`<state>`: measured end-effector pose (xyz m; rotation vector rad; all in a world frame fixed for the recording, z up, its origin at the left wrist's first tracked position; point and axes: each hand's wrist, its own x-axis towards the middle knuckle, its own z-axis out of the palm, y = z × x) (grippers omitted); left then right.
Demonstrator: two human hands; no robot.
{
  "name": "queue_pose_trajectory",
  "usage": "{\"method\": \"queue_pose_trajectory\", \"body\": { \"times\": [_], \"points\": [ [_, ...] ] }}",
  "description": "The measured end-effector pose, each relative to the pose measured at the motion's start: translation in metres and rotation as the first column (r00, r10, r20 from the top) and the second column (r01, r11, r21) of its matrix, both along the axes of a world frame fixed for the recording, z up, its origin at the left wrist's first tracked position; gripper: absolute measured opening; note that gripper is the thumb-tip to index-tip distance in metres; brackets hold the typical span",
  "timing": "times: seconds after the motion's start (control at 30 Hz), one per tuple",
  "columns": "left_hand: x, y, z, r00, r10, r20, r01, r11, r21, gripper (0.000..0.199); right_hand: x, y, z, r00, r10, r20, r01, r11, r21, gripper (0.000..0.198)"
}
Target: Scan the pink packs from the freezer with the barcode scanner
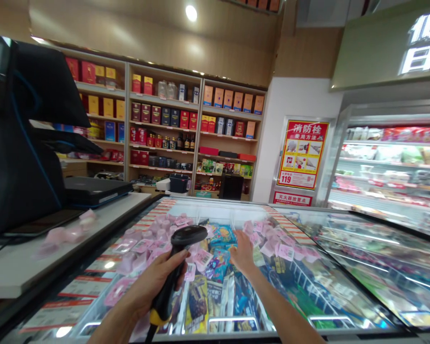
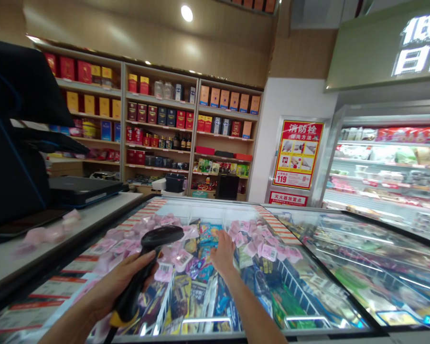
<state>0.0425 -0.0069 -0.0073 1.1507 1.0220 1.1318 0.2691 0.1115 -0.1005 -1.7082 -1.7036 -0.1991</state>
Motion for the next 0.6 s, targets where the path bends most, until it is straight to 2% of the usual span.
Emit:
{"method": "queue_pose_trajectory", "body": {
  "times": [0.03, 0.1, 0.17, 0.3, 0.43, 0.53, 0.6],
  "points": [
    [-0.001, 0.001, -0.001, 1.0, 0.003, 0.0, -0.003, 1.0, 0.004, 0.026, -0.008, -0.005, -0.002, 0.995, 0.102, -0.008, -0.102, 0.993, -0.057, 0.05],
    [-0.004, 0.002, -0.005, 1.0, 0.001, 0.008, -0.001, 1.0, -0.002, 0.026, -0.022, -0.015, -0.004, 0.963, 0.267, -0.019, -0.266, 0.947, -0.181, 0.047],
    [-0.008, 0.002, -0.008, 1.0, -0.006, 0.024, 0.006, 1.0, -0.012, 0.026, -0.035, -0.022, -0.005, 0.942, 0.334, -0.012, -0.325, 0.906, -0.27, 0.046],
    [-0.015, -0.002, -0.011, 1.0, -0.021, 0.013, 0.021, 1.0, -0.001, 0.027, -0.056, -0.027, 0.0, 0.958, 0.288, -0.005, -0.276, 0.911, -0.307, 0.041],
    [-0.016, -0.007, -0.01, 1.0, 0.024, 0.005, -0.023, 0.998, -0.061, 0.027, -0.068, -0.026, 0.001, 0.953, 0.303, -0.025, -0.297, 0.911, -0.287, 0.034],
    [-0.016, -0.008, -0.011, 0.999, 0.031, 0.01, -0.03, 0.996, -0.085, 0.028, -0.065, -0.02, 0.0, 0.964, 0.261, -0.06, -0.268, 0.938, -0.218, 0.034],
    [-0.016, -0.006, -0.013, 1.0, -0.002, -0.003, 0.001, 0.996, -0.084, 0.028, -0.056, -0.014, 0.0, 0.979, 0.178, -0.096, -0.191, 0.97, -0.154, 0.034]
  ]
}}
